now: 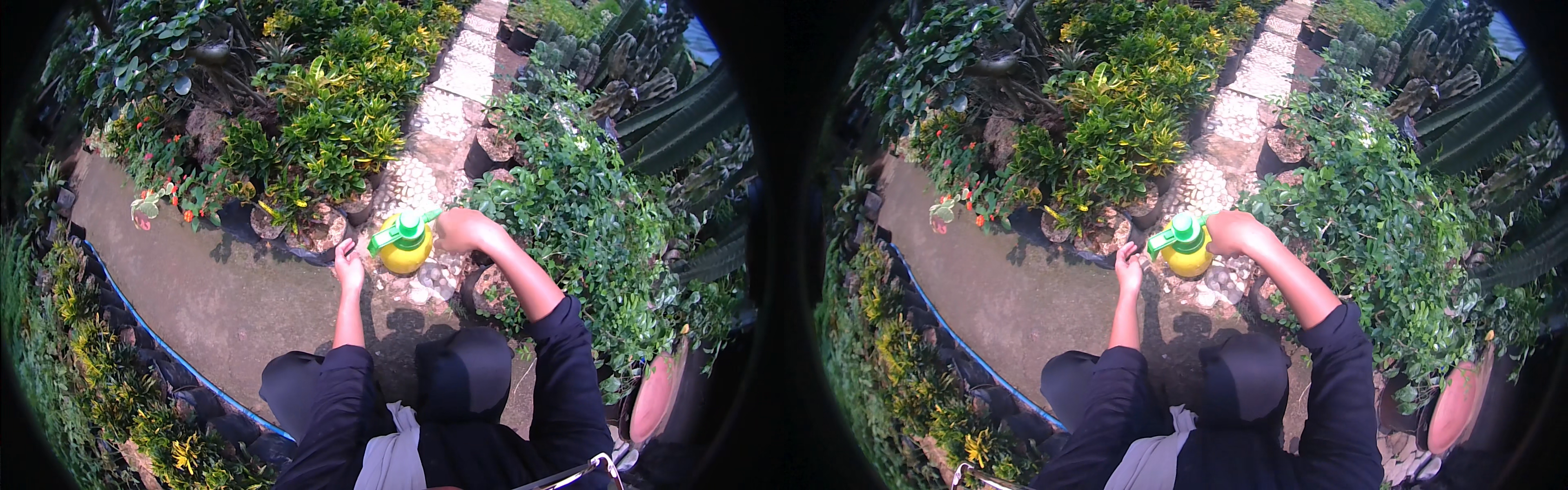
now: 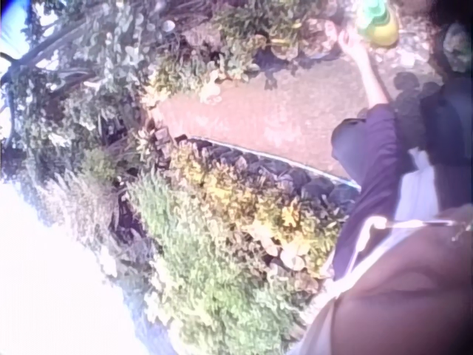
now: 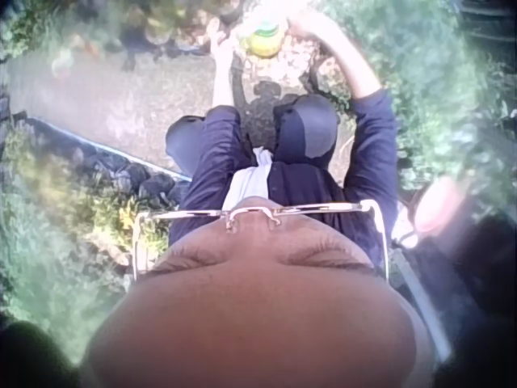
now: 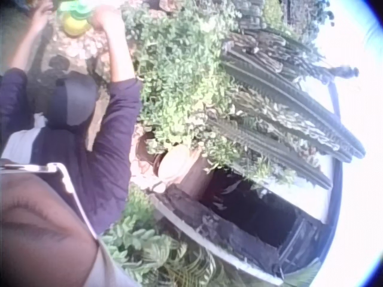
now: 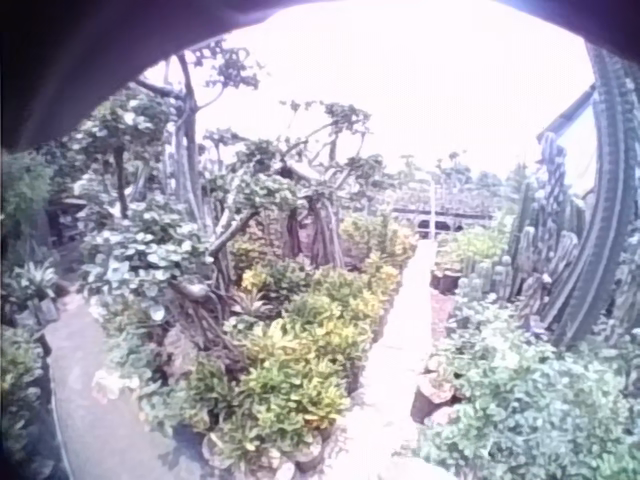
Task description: The person assembles a garden sprayer by attaching a green pump head to a yellow container. They insert a clear tube into the container, secure the pump head, and tighten the assembly. The person then pumps the handle to pressurize the sprayer.
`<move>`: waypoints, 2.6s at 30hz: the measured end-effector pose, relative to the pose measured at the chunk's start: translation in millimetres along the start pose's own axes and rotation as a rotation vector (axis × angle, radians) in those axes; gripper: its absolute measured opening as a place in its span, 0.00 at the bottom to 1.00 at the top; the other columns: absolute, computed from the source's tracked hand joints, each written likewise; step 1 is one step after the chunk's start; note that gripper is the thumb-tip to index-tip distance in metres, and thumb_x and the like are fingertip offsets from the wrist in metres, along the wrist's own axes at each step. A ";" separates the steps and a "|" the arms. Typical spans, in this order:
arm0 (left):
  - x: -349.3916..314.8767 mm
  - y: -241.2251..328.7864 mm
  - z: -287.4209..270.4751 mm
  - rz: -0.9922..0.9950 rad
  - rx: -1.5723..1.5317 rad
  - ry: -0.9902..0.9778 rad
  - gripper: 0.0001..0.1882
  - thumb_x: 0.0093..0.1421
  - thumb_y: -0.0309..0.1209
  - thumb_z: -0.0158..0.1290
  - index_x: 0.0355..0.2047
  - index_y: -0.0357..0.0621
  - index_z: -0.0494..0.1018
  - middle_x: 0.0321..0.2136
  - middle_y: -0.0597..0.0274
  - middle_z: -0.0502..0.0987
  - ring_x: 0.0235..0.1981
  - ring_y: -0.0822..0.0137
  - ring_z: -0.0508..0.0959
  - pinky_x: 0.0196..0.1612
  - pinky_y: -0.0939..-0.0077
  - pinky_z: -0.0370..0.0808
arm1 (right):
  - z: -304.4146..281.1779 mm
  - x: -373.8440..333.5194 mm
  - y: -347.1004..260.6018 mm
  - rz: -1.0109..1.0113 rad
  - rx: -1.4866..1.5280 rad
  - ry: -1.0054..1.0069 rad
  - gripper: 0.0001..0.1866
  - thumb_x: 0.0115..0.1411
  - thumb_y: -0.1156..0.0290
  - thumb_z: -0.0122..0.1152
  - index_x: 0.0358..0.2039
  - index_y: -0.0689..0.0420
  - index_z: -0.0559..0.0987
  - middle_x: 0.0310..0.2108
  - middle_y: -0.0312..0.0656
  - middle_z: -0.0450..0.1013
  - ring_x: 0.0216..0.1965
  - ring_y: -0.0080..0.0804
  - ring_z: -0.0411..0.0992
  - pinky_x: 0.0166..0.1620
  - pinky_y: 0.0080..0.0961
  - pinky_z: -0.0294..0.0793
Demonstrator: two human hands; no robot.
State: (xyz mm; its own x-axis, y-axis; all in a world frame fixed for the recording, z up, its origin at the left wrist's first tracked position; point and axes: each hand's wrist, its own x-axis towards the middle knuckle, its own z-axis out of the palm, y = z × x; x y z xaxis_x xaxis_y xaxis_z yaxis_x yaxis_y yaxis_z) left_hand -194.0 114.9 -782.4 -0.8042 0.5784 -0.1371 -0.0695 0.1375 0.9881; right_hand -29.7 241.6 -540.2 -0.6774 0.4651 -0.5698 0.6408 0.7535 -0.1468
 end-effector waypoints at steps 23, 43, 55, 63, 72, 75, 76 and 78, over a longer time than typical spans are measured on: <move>-38.1 34.5 35.0 0.317 0.322 -0.369 0.62 0.30 0.42 0.71 0.60 0.34 0.46 0.58 0.42 0.53 0.61 0.50 0.53 0.61 0.60 0.53 | 43.4 44.5 25.6 -0.140 0.080 0.362 0.29 0.48 0.49 0.61 0.36 0.64 0.72 0.34 0.55 0.73 0.38 0.50 0.72 0.40 0.40 0.72; -31.8 36.2 56.2 0.505 0.313 -0.263 0.59 0.26 0.40 0.70 0.58 0.39 0.49 0.54 0.46 0.57 0.57 0.49 0.57 0.58 0.57 0.57 | 29.1 31.3 -22.8 -0.051 -0.016 0.722 0.31 0.50 0.44 0.56 0.41 0.60 0.67 0.20 0.50 0.73 0.23 0.47 0.74 0.25 0.38 0.73; -30.8 31.3 58.0 0.534 0.221 -0.222 0.55 0.27 0.37 0.69 0.57 0.40 0.54 0.54 0.46 0.59 0.57 0.47 0.58 0.60 0.56 0.55 | -48.6 -0.7 -41.2 -0.138 0.187 1.073 0.09 0.52 0.67 0.53 0.19 0.57 0.71 0.14 0.48 0.69 0.18 0.48 0.70 0.22 0.40 0.66; -28.6 31.7 62.1 0.537 0.204 -0.271 0.56 0.28 0.39 0.69 0.57 0.39 0.53 0.54 0.46 0.58 0.56 0.47 0.59 0.59 0.56 0.56 | 27.5 58.9 -21.0 -0.141 0.115 0.887 0.08 0.53 0.65 0.51 0.23 0.56 0.72 0.17 0.47 0.71 0.19 0.46 0.71 0.22 0.40 0.69; -28.6 32.3 62.3 0.544 0.225 -0.269 0.54 0.29 0.36 0.69 0.57 0.39 0.53 0.54 0.47 0.58 0.57 0.48 0.58 0.59 0.56 0.56 | 41.0 67.1 -15.3 -0.182 0.169 0.852 0.09 0.53 0.65 0.51 0.23 0.56 0.72 0.16 0.48 0.71 0.18 0.48 0.71 0.22 0.42 0.68; -29.4 32.9 64.1 0.546 0.215 -0.261 0.55 0.27 0.35 0.69 0.57 0.40 0.53 0.54 0.47 0.58 0.57 0.48 0.57 0.59 0.55 0.55 | 2.6 37.3 -25.1 -0.188 0.195 0.949 0.10 0.53 0.66 0.51 0.21 0.57 0.71 0.14 0.49 0.70 0.18 0.48 0.70 0.22 0.42 0.67; -29.9 31.7 62.1 0.542 0.222 -0.254 0.55 0.27 0.35 0.69 0.57 0.40 0.53 0.54 0.47 0.58 0.57 0.48 0.57 0.59 0.55 0.55 | -14.4 21.7 -31.6 -0.183 0.204 1.004 0.10 0.53 0.66 0.51 0.20 0.57 0.71 0.14 0.49 0.69 0.18 0.48 0.70 0.22 0.42 0.67; -28.7 28.4 58.5 0.542 0.235 -0.246 0.54 0.29 0.37 0.69 0.57 0.40 0.52 0.54 0.46 0.57 0.57 0.47 0.57 0.59 0.55 0.55 | -41.9 -4.0 -41.1 -0.172 0.224 1.115 0.10 0.53 0.67 0.51 0.19 0.57 0.71 0.14 0.49 0.69 0.18 0.49 0.70 0.22 0.43 0.66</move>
State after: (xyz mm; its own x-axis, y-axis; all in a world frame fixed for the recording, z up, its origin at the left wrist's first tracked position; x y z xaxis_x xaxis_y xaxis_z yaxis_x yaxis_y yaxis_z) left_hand -138.3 149.2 -754.6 -0.5280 0.7791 0.3379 0.4628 -0.0696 0.8837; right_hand -68.4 228.2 -498.0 -0.6337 0.6008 0.4873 0.4832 0.7993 -0.3572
